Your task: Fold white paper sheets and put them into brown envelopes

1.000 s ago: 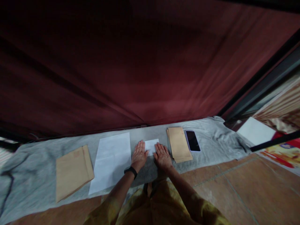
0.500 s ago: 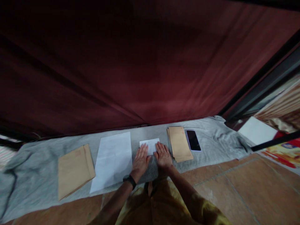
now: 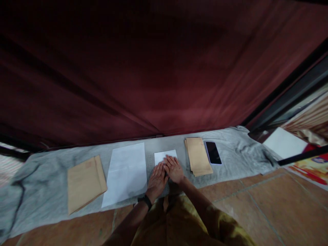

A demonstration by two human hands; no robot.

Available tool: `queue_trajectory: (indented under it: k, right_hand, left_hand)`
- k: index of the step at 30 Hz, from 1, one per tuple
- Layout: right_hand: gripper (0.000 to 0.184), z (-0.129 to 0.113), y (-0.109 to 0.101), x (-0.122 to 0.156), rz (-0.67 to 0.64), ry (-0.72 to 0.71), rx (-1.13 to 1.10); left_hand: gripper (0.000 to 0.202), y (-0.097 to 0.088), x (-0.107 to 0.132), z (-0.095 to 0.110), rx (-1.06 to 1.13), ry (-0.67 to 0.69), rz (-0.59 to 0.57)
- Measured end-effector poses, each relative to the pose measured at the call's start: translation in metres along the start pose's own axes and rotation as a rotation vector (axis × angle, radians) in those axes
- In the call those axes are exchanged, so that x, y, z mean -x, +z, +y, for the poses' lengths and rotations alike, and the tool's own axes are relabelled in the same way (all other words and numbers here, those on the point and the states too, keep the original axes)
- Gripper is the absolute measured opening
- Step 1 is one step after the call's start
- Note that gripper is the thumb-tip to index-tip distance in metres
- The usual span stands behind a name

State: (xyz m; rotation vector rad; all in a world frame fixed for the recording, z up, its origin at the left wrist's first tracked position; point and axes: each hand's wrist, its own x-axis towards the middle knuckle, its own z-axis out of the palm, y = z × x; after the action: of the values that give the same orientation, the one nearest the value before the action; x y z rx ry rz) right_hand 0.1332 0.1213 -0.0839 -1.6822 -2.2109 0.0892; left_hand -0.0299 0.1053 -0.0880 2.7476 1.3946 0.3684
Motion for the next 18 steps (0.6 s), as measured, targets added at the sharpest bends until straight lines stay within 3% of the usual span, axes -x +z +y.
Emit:
queue_trajectory:
  k: [10, 18]
  right_hand:
    - [0.051, 0.035, 0.002, -0.014, 0.073, 0.11, 0.1]
    - [0.053, 0.028, -0.003, -0.007, 0.126, 0.348, 0.079]
  left_hand:
    - [0.062, -0.001, 0.001, 0.001, 0.044, -0.01, 0.031]
    - [0.06, -0.004, 0.001, 0.003, 0.019, -0.008, 0.033]
